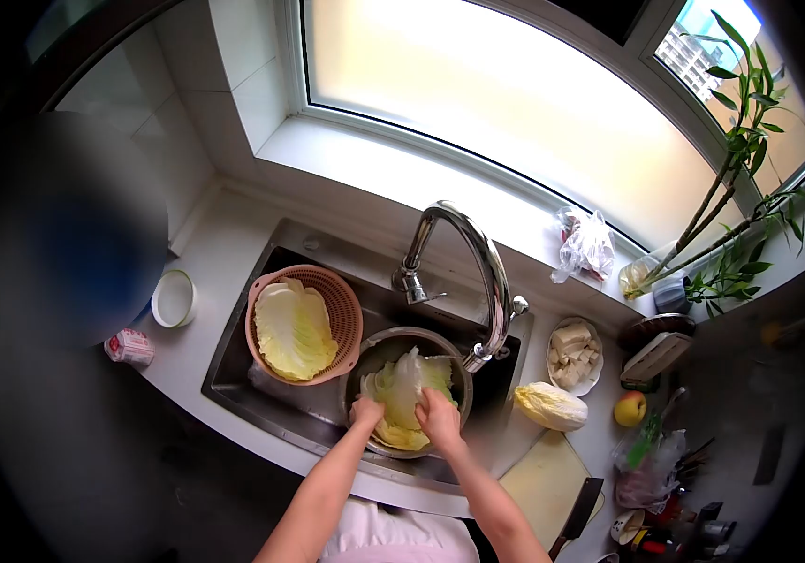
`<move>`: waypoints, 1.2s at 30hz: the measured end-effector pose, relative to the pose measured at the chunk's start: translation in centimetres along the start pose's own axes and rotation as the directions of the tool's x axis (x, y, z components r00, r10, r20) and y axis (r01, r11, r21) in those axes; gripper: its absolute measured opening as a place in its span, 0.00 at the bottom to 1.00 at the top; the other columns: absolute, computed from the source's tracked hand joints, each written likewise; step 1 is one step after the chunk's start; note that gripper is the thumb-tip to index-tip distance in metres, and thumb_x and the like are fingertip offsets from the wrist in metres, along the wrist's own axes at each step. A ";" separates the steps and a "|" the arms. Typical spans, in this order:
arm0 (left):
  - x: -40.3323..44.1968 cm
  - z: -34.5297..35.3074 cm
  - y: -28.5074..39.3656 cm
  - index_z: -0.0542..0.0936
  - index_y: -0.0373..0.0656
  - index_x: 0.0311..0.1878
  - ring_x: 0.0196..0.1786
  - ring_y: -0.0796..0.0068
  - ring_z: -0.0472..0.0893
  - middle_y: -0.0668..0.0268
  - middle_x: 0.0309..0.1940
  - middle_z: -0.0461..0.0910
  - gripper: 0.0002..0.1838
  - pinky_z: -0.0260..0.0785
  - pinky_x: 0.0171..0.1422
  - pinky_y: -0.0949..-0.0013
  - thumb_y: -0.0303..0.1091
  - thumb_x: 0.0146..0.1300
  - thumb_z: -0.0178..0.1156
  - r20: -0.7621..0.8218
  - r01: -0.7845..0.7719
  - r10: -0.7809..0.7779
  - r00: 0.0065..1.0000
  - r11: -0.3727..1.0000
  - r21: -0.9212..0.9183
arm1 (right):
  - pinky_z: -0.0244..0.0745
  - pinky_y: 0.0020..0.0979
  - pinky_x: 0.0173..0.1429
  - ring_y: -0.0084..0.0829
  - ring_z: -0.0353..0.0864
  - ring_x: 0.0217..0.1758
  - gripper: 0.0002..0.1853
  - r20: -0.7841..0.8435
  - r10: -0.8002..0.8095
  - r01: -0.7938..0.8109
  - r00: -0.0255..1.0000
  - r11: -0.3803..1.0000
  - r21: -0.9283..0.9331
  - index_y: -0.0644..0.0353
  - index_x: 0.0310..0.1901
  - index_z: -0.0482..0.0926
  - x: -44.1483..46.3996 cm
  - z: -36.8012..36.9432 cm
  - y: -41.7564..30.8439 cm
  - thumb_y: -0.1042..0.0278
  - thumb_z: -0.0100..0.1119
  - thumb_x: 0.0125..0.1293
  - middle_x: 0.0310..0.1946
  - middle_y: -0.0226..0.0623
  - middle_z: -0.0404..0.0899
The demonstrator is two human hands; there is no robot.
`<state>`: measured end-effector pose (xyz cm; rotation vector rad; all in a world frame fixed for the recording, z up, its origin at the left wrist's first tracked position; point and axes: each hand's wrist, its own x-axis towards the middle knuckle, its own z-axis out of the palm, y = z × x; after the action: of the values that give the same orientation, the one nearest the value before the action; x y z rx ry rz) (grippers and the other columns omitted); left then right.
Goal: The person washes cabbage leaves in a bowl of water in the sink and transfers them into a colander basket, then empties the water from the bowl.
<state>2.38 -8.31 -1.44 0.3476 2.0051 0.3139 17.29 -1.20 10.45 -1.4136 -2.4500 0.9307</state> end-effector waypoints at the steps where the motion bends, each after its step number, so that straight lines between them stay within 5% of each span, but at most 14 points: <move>1: 0.1 0.5 0.2 0.75 0.36 0.53 0.55 0.47 0.76 0.46 0.51 0.77 0.23 0.70 0.59 0.55 0.42 0.58 0.57 -0.121 0.058 -0.066 0.991 0.996 -0.070 | 0.74 0.45 0.40 0.49 0.78 0.39 0.14 -0.052 -0.057 0.051 0.997 0.993 -0.102 0.57 0.43 0.73 0.2 -1.1 0.0 0.68 0.60 0.55 0.36 0.45 0.75; 3: -0.3 0.6 0.5 0.73 0.37 0.54 0.56 0.47 0.76 0.47 0.52 0.77 0.22 0.70 0.59 0.54 0.38 0.59 0.55 -0.236 0.105 -0.137 0.962 0.984 -0.145 | 0.74 0.42 0.38 0.45 0.77 0.38 0.15 -0.052 -0.097 0.081 0.994 0.965 -0.250 0.56 0.45 0.74 0.8 -2.1 1.2 0.69 0.61 0.55 0.38 0.42 0.72; 5: -2.4 -1.8 1.4 0.70 0.39 0.55 0.56 0.46 0.76 0.48 0.52 0.77 0.20 0.69 0.59 0.52 0.31 0.59 0.53 -0.160 -0.041 0.052 0.986 0.997 0.069 | 0.74 0.41 0.40 0.44 0.76 0.37 0.19 -0.088 -0.229 0.183 0.969 0.914 -0.362 0.57 0.49 0.74 1.3 -1.8 3.2 0.67 0.62 0.54 0.39 0.43 0.73; 9: -5.2 -6.4 2.1 0.68 0.41 0.58 0.53 0.43 0.76 0.46 0.48 0.78 0.22 0.68 0.58 0.50 0.29 0.58 0.54 -0.274 -0.252 0.239 0.932 0.968 -0.013 | 0.74 0.38 0.46 0.43 0.78 0.39 0.22 -0.190 -0.283 0.213 0.940 0.924 -0.318 0.60 0.53 0.73 1.5 -0.7 3.2 0.65 0.63 0.57 0.44 0.44 0.74; 11: -3.8 -6.4 1.1 0.70 0.39 0.59 0.52 0.49 0.79 0.48 0.47 0.80 0.24 0.70 0.57 0.55 0.29 0.57 0.58 -0.351 -0.393 0.353 0.867 0.918 -0.047 | 0.74 0.35 0.51 0.40 0.79 0.44 0.24 -0.008 0.026 -0.023 1.000 0.972 0.234 0.63 0.56 0.73 1.9 1.5 3.5 0.60 0.62 0.60 0.48 0.45 0.76; 12: -3.6 -6.6 1.5 0.71 0.37 0.58 0.51 0.54 0.80 0.50 0.47 0.80 0.25 0.70 0.56 0.58 0.29 0.55 0.61 -0.279 -0.465 0.393 0.876 0.840 -0.279 | 0.72 0.32 0.52 0.35 0.79 0.47 0.25 0.180 0.144 -0.206 0.973 0.889 0.408 0.65 0.55 0.74 2.4 1.3 2.6 0.55 0.61 0.62 0.47 0.45 0.79; 14: -3.5 -6.3 2.6 0.76 0.34 0.52 0.50 0.65 0.81 0.54 0.47 0.81 0.23 0.71 0.54 0.66 0.28 0.51 0.67 -0.217 -0.479 0.442 0.870 0.656 -0.583 | 0.73 0.31 0.50 0.33 0.80 0.44 0.26 0.238 0.172 -0.276 0.956 0.802 0.530 0.67 0.54 0.75 3.0 1.4 1.2 0.54 0.62 0.61 0.44 0.45 0.80; 16: -6.2 -6.1 5.3 0.76 0.34 0.53 0.50 0.64 0.81 0.54 0.47 0.81 0.23 0.71 0.53 0.66 0.29 0.52 0.67 -0.215 -0.520 0.490 0.845 0.659 -0.544 | 0.72 0.29 0.44 0.27 0.79 0.39 0.24 0.302 0.197 -0.354 0.933 0.658 0.665 0.69 0.51 0.76 3.4 0.6 0.2 0.56 0.62 0.61 0.38 0.43 0.81; 20: -5.2 -4.1 6.0 0.75 0.34 0.54 0.52 0.53 0.79 0.48 0.48 0.79 0.24 0.68 0.56 0.61 0.43 0.63 0.58 -0.249 -0.560 0.503 0.828 0.709 -0.429 | 0.73 0.31 0.45 0.32 0.82 0.37 0.15 0.112 0.200 -0.229 0.973 0.879 0.419 0.64 0.44 0.80 3.4 -1.6 2.9 0.64 0.57 0.60 0.33 0.45 0.83; 23: -3.3 -3.7 5.4 0.74 0.32 0.56 0.54 0.49 0.77 0.44 0.49 0.78 0.25 0.65 0.58 0.58 0.47 0.70 0.45 -0.227 -0.454 0.394 0.891 0.765 -0.456 | 0.73 0.38 0.50 0.48 0.80 0.46 0.13 0.031 0.253 -0.253 0.967 0.937 0.243 0.59 0.45 0.80 3.1 -2.1 7.1 0.65 0.53 0.62 0.40 0.50 0.81; 26: -2.9 -3.7 5.3 0.74 0.30 0.54 0.50 0.55 0.80 0.48 0.46 0.80 0.24 0.69 0.52 0.60 0.44 0.70 0.47 -0.268 -0.501 0.426 0.864 0.681 -0.534 | 0.72 0.44 0.53 0.51 0.78 0.49 0.15 -0.002 0.383 -0.381 0.924 0.920 0.086 0.54 0.49 0.79 2.8 -3.2 8.7 0.63 0.52 0.63 0.43 0.50 0.80; 29: -3.3 -3.6 6.6 0.75 0.30 0.51 0.45 0.63 0.81 0.54 0.43 0.81 0.17 0.73 0.47 0.64 0.35 0.67 0.54 -0.012 -0.254 0.422 0.907 0.523 -0.813 | 0.72 0.45 0.52 0.52 0.78 0.48 0.14 -0.004 0.447 -0.447 0.895 0.895 0.001 0.54 0.49 0.79 2.7 -2.7 9.5 0.64 0.51 0.64 0.41 0.50 0.80; 32: -5.2 -3.3 9.0 0.76 0.34 0.50 0.43 0.69 0.82 0.60 0.42 0.81 0.16 0.76 0.48 0.65 0.21 0.57 0.62 0.095 -0.167 0.575 0.813 0.386 -0.907 | 0.72 0.48 0.47 0.55 0.78 0.44 0.12 -0.109 0.318 -0.313 0.942 0.948 0.060 0.59 0.46 0.75 2.6 -2.0 10.4 0.65 0.47 0.66 0.36 0.52 0.79; 36: -5.8 -1.7 11.5 0.78 0.36 0.47 0.40 0.71 0.82 0.64 0.41 0.82 0.16 0.77 0.46 0.66 0.24 0.55 0.66 0.053 -0.242 0.625 0.779 0.378 -0.894 | 0.72 0.44 0.40 0.55 0.79 0.38 0.09 -0.222 0.256 -0.209 0.941 0.955 0.211 0.62 0.42 0.71 1.9 -4.3 8.7 0.67 0.44 0.68 0.31 0.55 0.77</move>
<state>4.61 0.00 8.31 0.2637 1.0818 1.4366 24.43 5.34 8.38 -1.6656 -1.9939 0.9347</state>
